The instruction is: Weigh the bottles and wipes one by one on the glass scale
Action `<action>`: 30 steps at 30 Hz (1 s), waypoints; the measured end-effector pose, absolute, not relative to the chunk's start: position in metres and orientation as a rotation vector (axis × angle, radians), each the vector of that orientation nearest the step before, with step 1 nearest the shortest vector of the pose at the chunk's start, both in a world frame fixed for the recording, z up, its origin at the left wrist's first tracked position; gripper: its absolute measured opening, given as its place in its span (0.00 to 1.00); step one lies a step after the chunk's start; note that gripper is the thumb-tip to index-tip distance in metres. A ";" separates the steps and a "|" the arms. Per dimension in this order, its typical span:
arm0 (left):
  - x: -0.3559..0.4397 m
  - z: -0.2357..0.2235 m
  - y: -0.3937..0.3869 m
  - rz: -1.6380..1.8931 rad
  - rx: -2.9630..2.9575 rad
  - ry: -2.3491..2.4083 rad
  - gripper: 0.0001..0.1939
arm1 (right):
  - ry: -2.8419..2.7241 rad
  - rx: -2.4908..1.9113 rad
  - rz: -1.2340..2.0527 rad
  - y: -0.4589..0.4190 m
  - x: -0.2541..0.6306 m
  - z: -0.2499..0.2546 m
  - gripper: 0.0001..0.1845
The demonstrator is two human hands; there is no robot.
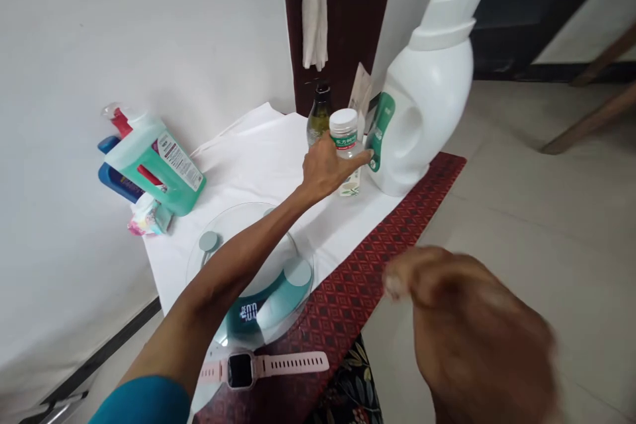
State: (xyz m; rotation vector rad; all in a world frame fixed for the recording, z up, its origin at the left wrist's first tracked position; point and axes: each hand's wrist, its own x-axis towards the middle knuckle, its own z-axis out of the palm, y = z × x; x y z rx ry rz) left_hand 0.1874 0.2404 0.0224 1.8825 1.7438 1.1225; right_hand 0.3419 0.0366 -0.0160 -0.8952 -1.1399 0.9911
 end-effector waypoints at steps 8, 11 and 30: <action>0.088 0.082 0.153 1.331 1.961 1.724 0.14 | -1.452 -1.199 0.919 0.120 0.308 -0.067 0.30; 0.050 0.097 0.109 1.346 1.994 1.826 0.15 | -1.620 -1.255 0.831 0.145 0.298 -0.074 0.28; 0.006 0.036 0.037 1.203 1.935 1.867 0.34 | -2.153 -1.567 0.082 0.144 0.263 -0.092 0.12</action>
